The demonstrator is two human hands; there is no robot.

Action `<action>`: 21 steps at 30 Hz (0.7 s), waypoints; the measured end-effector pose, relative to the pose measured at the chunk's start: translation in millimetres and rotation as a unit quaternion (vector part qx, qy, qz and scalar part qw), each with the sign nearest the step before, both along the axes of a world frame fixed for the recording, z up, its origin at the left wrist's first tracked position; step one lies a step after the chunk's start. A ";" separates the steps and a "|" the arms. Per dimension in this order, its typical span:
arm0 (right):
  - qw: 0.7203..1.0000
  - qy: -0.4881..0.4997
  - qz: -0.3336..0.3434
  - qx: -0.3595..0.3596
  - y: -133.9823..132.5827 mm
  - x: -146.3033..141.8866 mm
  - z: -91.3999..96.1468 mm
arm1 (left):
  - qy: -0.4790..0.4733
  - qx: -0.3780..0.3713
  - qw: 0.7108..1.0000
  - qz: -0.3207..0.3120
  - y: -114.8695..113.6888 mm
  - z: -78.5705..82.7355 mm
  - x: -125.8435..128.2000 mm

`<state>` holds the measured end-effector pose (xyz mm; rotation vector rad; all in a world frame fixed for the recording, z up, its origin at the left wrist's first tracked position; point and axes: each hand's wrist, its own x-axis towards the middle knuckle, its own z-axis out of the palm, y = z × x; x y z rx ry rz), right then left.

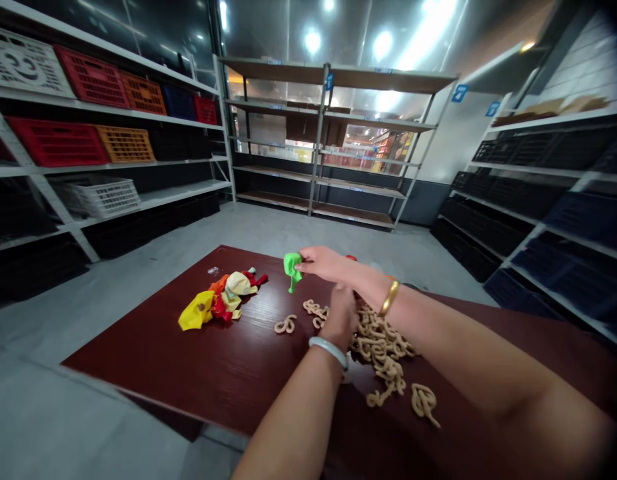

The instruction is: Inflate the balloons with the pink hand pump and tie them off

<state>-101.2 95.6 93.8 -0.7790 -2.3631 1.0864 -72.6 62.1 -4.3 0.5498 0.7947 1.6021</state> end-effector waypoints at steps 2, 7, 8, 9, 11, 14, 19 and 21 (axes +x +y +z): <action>0.997 0.049 -0.031 -0.060 -3.2 35.9 8.3 | -0.081 -0.013 0.996 -0.025 1.9 5.1 -6.4; 0.983 0.115 -0.060 -0.133 -17.3 122.0 9.8 | -0.143 -0.024 0.974 -0.176 -4.3 21.3 -20.9; 0.982 0.125 -0.059 -0.131 -19.9 136.1 7.5 | -0.114 -0.022 0.971 -0.211 -7.0 23.6 -20.2; 0.980 0.138 -0.060 -0.128 -22.2 148.7 4.3 | -0.087 -0.019 0.966 -0.243 -9.8 25.1 -18.1; 0.975 0.174 -0.064 -0.126 -25.4 169.6 -4.5 | -0.049 -0.003 0.956 -0.290 -15.5 25.4 -11.4; 0.956 0.242 -0.074 -0.145 -26.8 191.7 -22.2 | -0.035 0.025 0.949 -0.313 -20.9 20.6 -1.1; 0.918 0.324 -0.091 -0.208 -29.3 208.9 -51.4 | -0.001 0.031 0.933 -0.358 -22.3 10.1 7.1; 0.902 0.346 -0.100 -0.238 -32.9 212.2 -59.4 | 0.025 0.015 0.927 -0.374 -23.1 7.7 10.2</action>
